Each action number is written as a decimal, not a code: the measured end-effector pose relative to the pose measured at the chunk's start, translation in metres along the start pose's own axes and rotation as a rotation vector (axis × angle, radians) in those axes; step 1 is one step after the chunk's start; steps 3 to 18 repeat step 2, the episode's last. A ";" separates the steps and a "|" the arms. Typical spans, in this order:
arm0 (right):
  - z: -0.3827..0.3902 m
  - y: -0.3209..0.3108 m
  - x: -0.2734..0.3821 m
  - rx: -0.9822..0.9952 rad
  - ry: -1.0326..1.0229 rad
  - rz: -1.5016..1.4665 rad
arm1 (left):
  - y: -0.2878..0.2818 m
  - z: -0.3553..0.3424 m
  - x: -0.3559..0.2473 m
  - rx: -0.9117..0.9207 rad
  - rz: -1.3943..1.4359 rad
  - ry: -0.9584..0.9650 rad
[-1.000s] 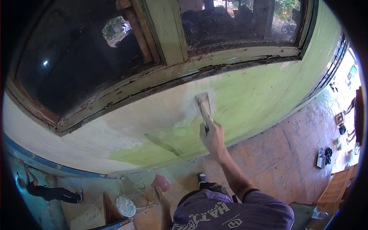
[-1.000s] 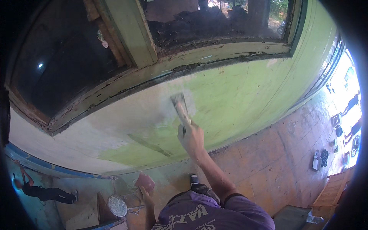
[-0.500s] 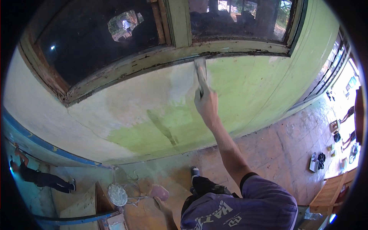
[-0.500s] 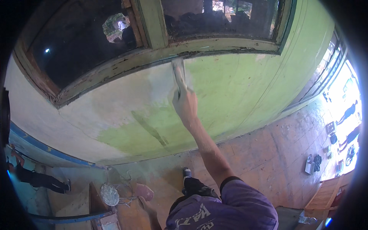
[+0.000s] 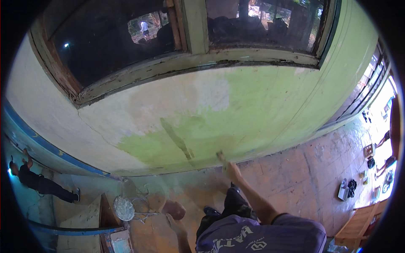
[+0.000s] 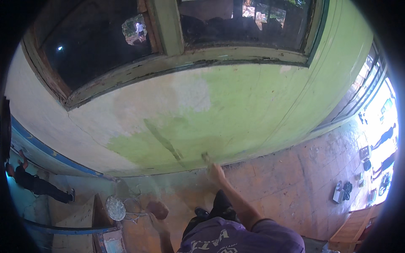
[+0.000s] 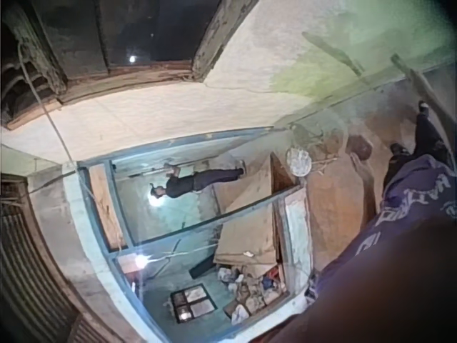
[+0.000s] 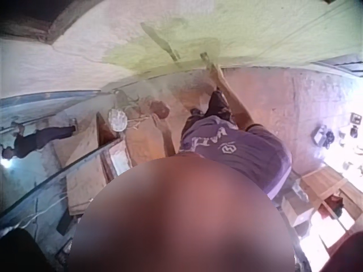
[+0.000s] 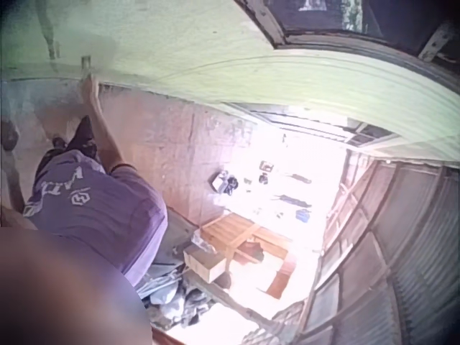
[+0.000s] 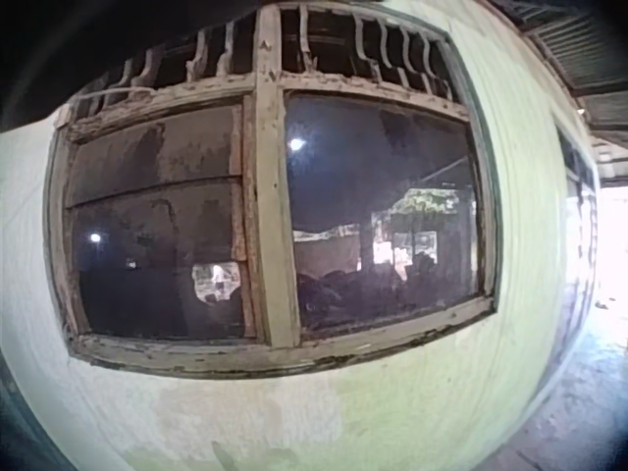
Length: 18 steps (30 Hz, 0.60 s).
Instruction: The person patches cracks in an interior wall with filler using a putty knife, smoothing the surface near a window.
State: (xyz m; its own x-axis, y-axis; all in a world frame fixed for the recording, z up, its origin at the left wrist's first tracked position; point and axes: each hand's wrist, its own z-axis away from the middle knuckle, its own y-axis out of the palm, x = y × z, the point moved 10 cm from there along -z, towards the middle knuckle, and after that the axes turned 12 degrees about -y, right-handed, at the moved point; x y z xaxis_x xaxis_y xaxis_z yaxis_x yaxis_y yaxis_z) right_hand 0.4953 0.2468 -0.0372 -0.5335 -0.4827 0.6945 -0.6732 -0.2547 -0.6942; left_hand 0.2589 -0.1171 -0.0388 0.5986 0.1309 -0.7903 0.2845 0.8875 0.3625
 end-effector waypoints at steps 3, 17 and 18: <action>0.018 -0.001 -0.004 -0.108 -0.213 -0.008 | 0.023 0.002 -0.006 0.097 0.054 -0.017; 0.018 -0.001 -0.004 -0.108 -0.213 -0.008 | 0.023 0.002 -0.006 0.097 0.054 -0.017; 0.018 -0.001 -0.004 -0.108 -0.213 -0.008 | 0.023 0.002 -0.006 0.097 0.054 -0.017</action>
